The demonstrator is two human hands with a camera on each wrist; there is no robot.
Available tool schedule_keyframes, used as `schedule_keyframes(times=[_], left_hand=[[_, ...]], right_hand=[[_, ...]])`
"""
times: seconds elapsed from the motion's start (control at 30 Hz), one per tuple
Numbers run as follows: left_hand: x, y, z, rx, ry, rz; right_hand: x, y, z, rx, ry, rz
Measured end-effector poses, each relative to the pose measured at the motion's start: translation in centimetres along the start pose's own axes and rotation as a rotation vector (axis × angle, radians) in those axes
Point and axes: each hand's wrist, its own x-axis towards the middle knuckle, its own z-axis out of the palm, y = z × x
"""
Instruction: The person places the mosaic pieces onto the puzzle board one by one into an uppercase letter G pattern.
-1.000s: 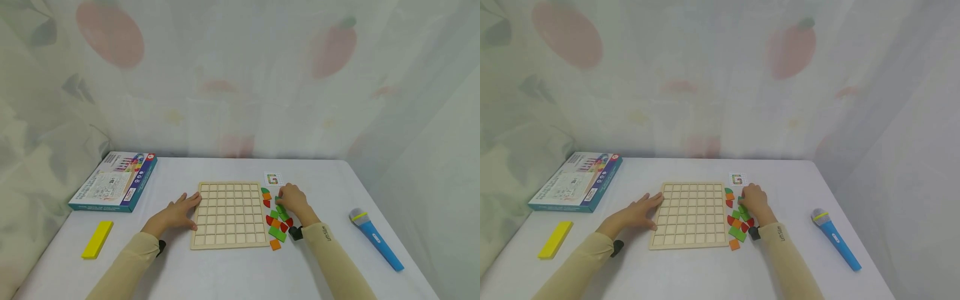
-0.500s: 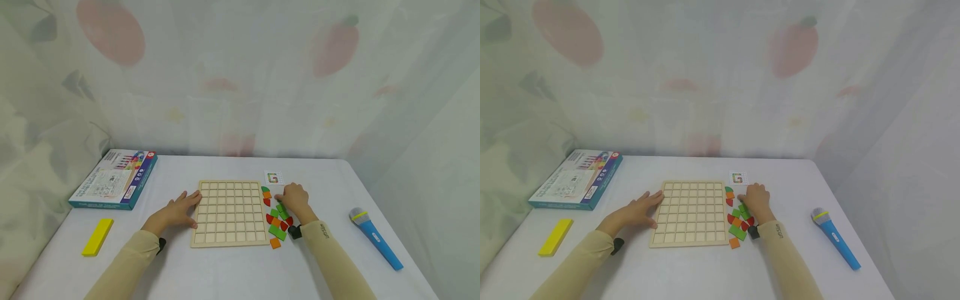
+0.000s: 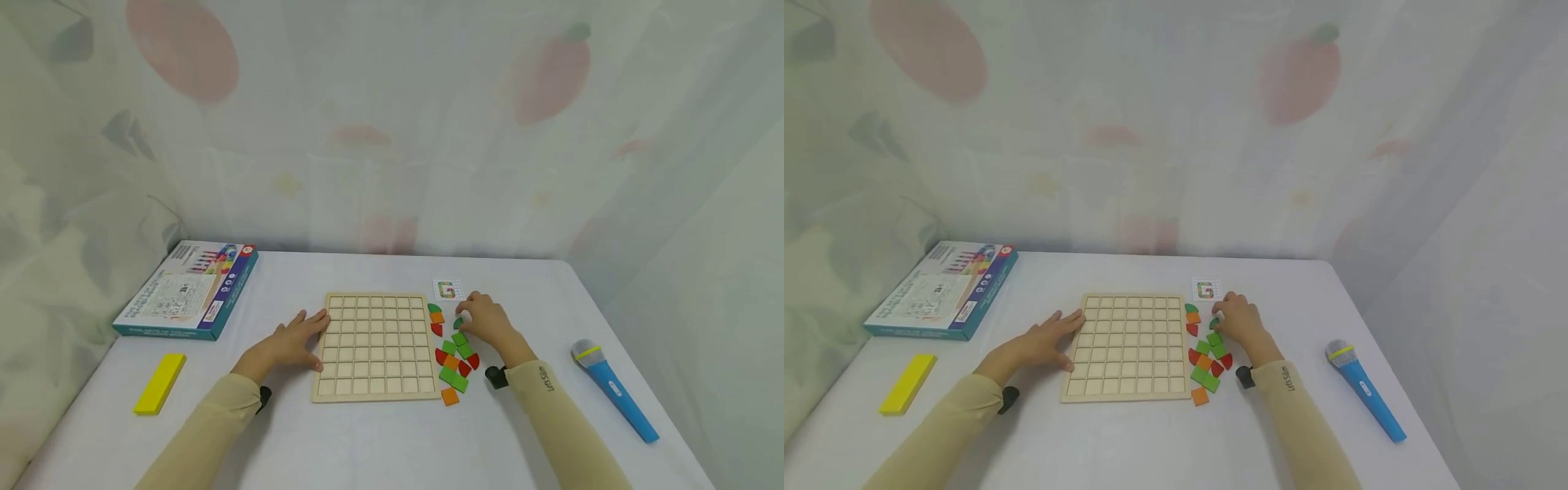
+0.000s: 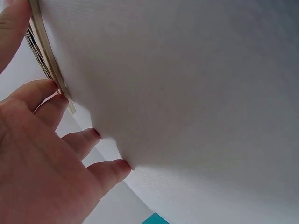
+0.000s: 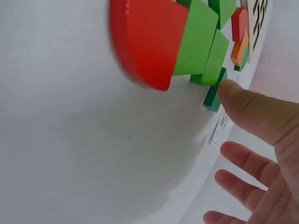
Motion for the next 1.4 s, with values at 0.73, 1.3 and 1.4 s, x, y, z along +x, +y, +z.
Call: schedule_keyframes(times=[0.73, 1.3, 1.4], left_hand=[[-0.1, 0.4, 0.0, 0.003, -0.001, -0.017], [-0.3, 0.3, -0.1, -0.01, 0.003, -0.024], [-0.1, 0.3, 0.0, -0.001, 0.0, -0.028]], right_hand=[[0.4, -0.2, 0.2, -0.006, 0.082, -0.053], [4.0, -12.6, -1.7, -0.001, 0.233, -0.369], [4.5, -14.4, -1.0, -0.015, 0.207, -0.399]])
